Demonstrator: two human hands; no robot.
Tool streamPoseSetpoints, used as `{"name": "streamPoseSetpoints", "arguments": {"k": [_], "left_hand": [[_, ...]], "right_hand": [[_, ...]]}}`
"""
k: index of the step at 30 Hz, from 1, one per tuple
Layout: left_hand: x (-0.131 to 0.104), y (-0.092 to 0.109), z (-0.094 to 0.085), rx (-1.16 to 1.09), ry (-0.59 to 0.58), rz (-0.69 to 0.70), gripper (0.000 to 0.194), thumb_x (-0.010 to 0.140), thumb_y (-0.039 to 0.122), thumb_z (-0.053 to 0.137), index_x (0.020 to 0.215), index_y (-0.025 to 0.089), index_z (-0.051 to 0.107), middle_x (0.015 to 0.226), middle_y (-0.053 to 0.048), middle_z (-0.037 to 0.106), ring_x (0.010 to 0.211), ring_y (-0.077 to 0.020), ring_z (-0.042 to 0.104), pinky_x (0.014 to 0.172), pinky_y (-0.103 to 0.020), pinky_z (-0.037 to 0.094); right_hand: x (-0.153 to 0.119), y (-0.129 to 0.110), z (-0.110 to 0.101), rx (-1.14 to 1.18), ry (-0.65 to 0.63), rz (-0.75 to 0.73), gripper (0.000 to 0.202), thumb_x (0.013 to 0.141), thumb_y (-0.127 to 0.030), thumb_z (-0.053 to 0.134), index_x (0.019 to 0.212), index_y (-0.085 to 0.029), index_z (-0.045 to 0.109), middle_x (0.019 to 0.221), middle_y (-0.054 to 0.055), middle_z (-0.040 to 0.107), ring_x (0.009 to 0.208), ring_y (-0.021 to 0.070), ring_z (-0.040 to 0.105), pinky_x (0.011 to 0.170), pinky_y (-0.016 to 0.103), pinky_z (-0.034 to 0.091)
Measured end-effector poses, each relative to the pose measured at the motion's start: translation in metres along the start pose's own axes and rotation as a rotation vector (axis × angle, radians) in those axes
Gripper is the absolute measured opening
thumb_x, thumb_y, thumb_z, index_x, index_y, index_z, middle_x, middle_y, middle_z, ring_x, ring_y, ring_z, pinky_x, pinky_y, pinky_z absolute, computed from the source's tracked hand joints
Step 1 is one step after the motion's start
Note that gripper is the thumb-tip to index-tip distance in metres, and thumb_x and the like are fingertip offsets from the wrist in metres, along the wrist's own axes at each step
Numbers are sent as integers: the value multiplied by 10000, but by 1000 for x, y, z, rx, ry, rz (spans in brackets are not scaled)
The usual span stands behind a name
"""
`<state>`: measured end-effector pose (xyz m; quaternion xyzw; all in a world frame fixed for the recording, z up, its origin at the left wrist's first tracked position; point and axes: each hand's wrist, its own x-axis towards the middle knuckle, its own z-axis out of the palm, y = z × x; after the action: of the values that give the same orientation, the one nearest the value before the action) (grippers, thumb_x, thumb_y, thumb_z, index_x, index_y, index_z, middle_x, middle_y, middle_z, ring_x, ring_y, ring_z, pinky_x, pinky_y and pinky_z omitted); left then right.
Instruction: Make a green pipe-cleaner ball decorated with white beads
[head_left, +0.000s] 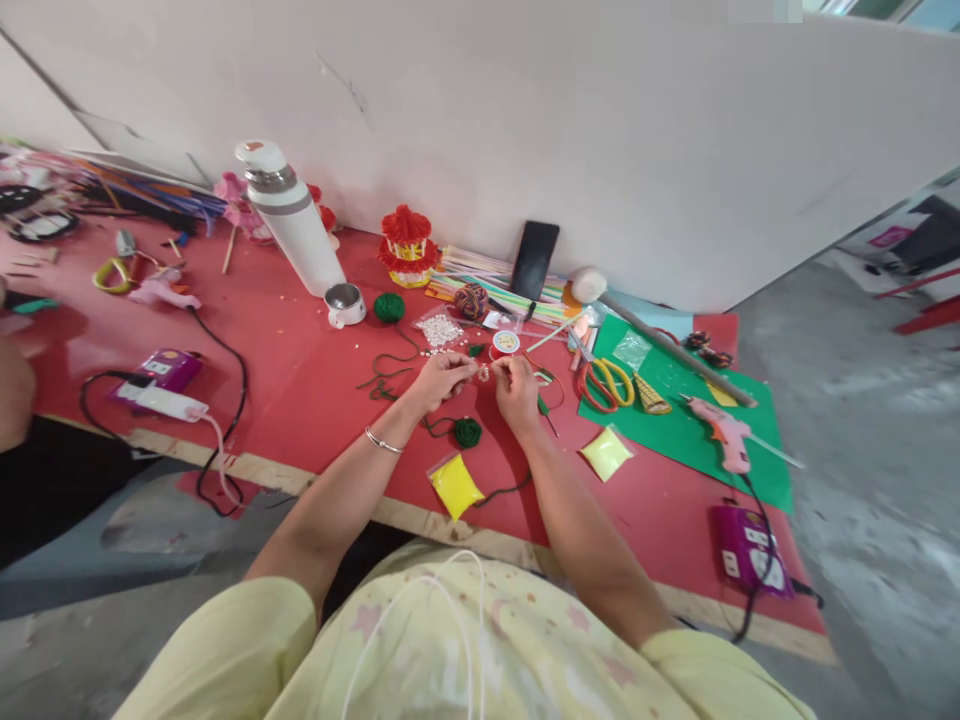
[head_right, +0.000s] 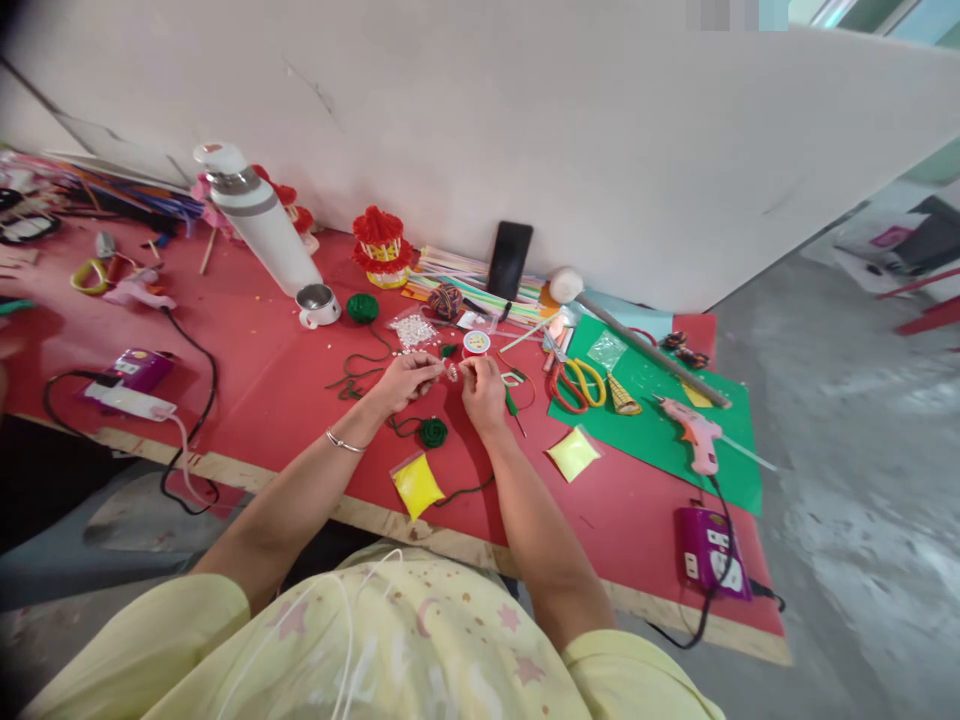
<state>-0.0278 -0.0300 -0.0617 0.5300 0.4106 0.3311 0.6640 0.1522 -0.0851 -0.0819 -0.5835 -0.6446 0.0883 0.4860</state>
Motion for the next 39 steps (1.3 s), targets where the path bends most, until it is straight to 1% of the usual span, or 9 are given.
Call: {"name": "streamPoseSetpoints", "arguments": {"k": [6, 9, 13, 17, 22, 26, 28, 31, 39], "left_hand": [[-2, 7, -3, -199, 1, -66, 392, 692, 501, 845, 788, 163, 671, 482, 78, 442, 389, -40, 334, 399, -200, 191], [-2, 13, -5, -288, 37, -87, 396, 647, 478, 875, 749, 155, 671, 530, 60, 476, 422, -40, 367, 406, -198, 197], [-2, 14, -3, -278, 39, -70, 388, 639, 469, 872, 771, 136, 725, 549, 43, 496, 452, -46, 382, 421, -200, 205], [-4, 12, 3, -113, -29, -29, 359, 659, 449, 833, 821, 135, 771, 480, 61, 447, 426, -51, 307, 443, -220, 195], [-5, 11, 7, 95, -90, 164, 244, 703, 383, 756, 785, 155, 786, 621, 2, 622, 592, -114, 503, 578, -239, 358], [-5, 6, 6, 398, 18, 298, 189, 766, 316, 689, 795, 157, 787, 648, -2, 619, 565, -105, 439, 574, -245, 317], [-6, 2, 6, 553, 81, 406, 173, 800, 275, 657, 826, 166, 788, 663, -11, 612, 585, -115, 457, 593, -252, 326], [-7, -2, 8, 741, 127, 535, 173, 842, 257, 633, 876, 201, 792, 689, -34, 624, 641, -145, 510, 650, -267, 363], [-7, -9, 7, 865, 201, 652, 286, 967, 340, 551, 974, 242, 819, 757, -97, 672, 745, -197, 582, 723, -302, 406]], "right_hand": [[0, 2, -1, -13, 17, 66, 288, 1034, -434, 509, 951, -204, 660, 937, 88, 671, 903, 230, 613, 848, 368, 481], [1, -3, -4, 22, -12, 80, 294, 1020, -455, 540, 919, -208, 663, 906, 74, 668, 868, 221, 617, 805, 355, 491], [0, -16, -6, 51, -73, -27, 255, 1025, -421, 545, 952, -219, 683, 954, 87, 678, 904, 223, 640, 822, 359, 519], [1, -25, -6, 28, -141, -123, 256, 1051, -363, 481, 1060, -240, 705, 1057, 118, 696, 1009, 241, 652, 900, 389, 525], [5, -25, -6, 64, -64, -31, 261, 1031, -410, 523, 984, -237, 713, 1030, 117, 676, 979, 238, 646, 864, 383, 533], [7, -25, -6, 186, -116, 85, 285, 1023, -444, 527, 935, -228, 691, 931, 73, 696, 856, 206, 653, 768, 333, 520], [7, -26, -5, 248, -144, 162, 294, 1021, -461, 517, 948, -229, 683, 876, 43, 707, 789, 189, 655, 733, 310, 508], [6, -27, -3, 290, -118, 233, 310, 1003, -488, 523, 933, -228, 675, 875, 31, 718, 798, 187, 661, 758, 302, 512], [8, -28, 0, 506, -154, 382, 342, 965, -557, 556, 893, -233, 639, 722, -6, 654, 628, 155, 591, 638, 283, 506]]}}
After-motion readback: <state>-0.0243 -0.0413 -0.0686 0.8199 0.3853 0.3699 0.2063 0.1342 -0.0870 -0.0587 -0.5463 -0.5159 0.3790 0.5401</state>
